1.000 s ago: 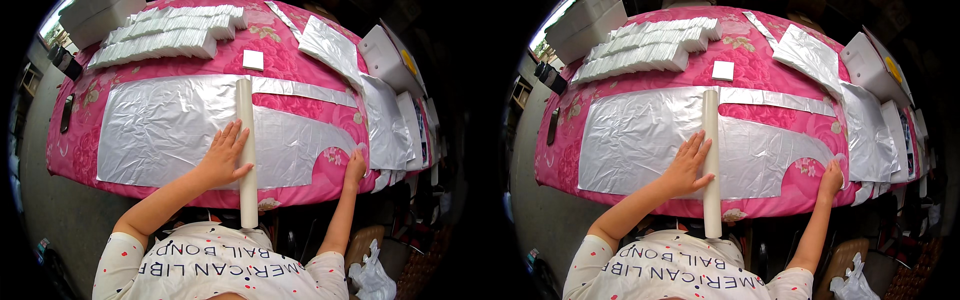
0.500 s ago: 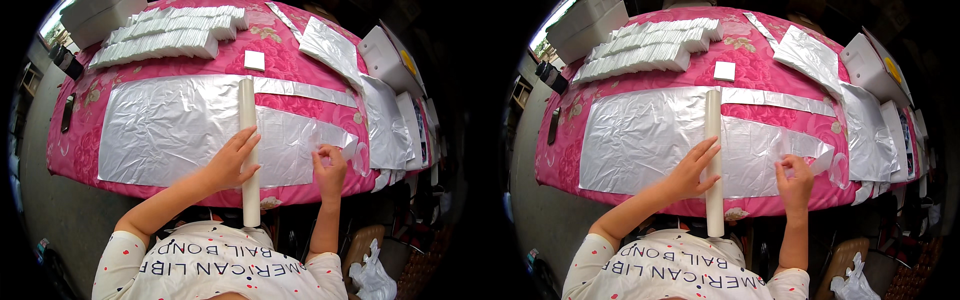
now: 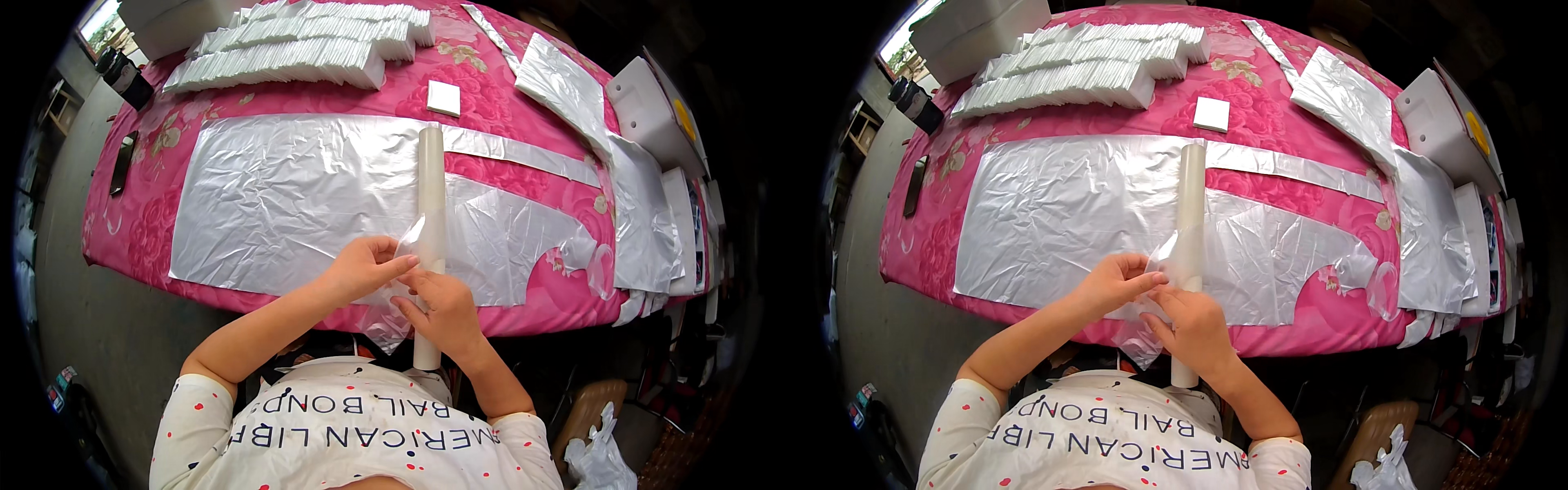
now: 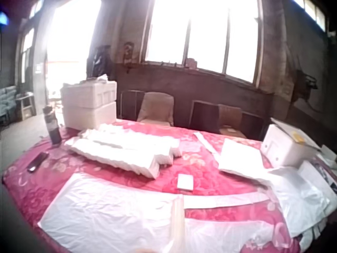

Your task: The person repeatedly wraps small white rectangular items in clear plastic film on a pink tablecloth. They unroll the film, place an item on it, fold the film around the item, and set the wrapped item aside. The process is repeated multiple times.

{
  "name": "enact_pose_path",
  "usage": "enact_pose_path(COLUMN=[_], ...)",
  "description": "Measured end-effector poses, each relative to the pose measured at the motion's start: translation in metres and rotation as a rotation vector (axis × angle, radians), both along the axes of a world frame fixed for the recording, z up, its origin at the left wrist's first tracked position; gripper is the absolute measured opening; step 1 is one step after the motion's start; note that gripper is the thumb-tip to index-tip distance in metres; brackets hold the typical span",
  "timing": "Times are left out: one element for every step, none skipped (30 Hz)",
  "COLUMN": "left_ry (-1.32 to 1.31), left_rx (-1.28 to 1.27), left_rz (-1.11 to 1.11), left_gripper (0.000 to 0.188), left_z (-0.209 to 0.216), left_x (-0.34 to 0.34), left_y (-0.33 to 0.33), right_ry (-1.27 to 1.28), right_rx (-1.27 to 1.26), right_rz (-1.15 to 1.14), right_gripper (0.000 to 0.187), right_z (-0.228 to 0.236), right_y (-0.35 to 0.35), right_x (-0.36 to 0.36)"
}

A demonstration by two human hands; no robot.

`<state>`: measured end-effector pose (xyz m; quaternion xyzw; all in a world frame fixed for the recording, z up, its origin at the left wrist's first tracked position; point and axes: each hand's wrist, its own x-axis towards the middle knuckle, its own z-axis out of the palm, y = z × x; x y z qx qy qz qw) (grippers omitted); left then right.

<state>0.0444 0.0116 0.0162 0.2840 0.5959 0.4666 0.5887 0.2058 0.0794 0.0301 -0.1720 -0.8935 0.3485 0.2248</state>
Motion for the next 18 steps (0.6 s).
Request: enact_pose_path(left_ry=[0.015,0.119,0.222,0.326,0.329,0.332,0.335,0.326,0.316,0.305,0.312,0.318,0.324,0.306,0.289,0.271,0.143,0.014], left_rx=[0.035,0.053,0.070,0.086,0.068,0.052,0.035,0.050,0.066,0.082,0.063,0.045,0.026,0.025,0.023,0.020,0.002,-0.014], left_rz=[0.011,0.035,0.059,0.082,0.079,0.075,0.071,0.056,0.043,0.031,0.016,0.000,-0.015,-0.010,-0.002,0.006,0.047,0.087], left_gripper=[0.043,0.045,0.048,0.051,0.052,0.054,0.055,0.054,0.052,0.050,0.048,0.046,0.044,0.041,0.038,0.036,0.035,0.034], left_z=[-0.001,-0.004,-0.009,-0.011,-0.012,-0.010,-0.009,-0.010,-0.012,-0.013,-0.013,-0.013,-0.013,-0.015,-0.018,-0.019,-0.018,-0.015], left_x=[0.000,-0.001,-0.002,-0.003,-0.004,-0.006,-0.008,-0.009,-0.011,-0.013,-0.015,-0.017,-0.019,-0.021,-0.022,-0.023,-0.024,-0.024], left_y=[0.000,-0.001,-0.003,-0.004,-0.004,-0.003,-0.003,-0.003,-0.003,-0.004,-0.005,-0.005,-0.006,-0.006,-0.006,-0.006,-0.006,-0.005], right_ry=[0.026,0.052,0.020,-0.012,-0.044,-0.036,-0.028,-0.020,-0.025,-0.031,-0.037,-0.031,-0.025,-0.019,-0.004,0.011,0.026,0.034], right_rx=[0.037,0.073,0.075,0.077,0.079,0.104,0.130,0.155,0.165,0.176,0.186,0.187,0.187,0.188,0.164,0.139,0.115,0.070], right_rz=[0.006,0.011,0.026,0.041,0.057,0.086,0.116,0.146,0.161,0.176,0.192,0.200,0.208,0.216,0.202,0.188,0.174,0.113], right_gripper=[0.027,0.030,0.031,0.031,0.032,0.032,0.033,0.033,0.035,0.036,0.038,0.039,0.041,0.042,0.041,0.040,0.039,0.037], right_z=[-0.002,-0.004,-0.002,0.001,0.002,0.001,-0.002,-0.004,-0.004,-0.004,-0.003,-0.004,-0.004,-0.004,-0.004,-0.004,-0.004,-0.005], right_y=[0.000,0.000,-0.001,-0.001,-0.001,-0.001,0.000,0.000,-0.001,-0.002,-0.002,-0.003,-0.003,-0.003,-0.003,-0.004,-0.004,-0.004], right_x=[0.001,0.002,0.002,0.003,0.003,0.003,0.002,0.001,0.000,-0.001,-0.002,-0.003,-0.003,-0.003,-0.003,-0.004,-0.004,-0.003])
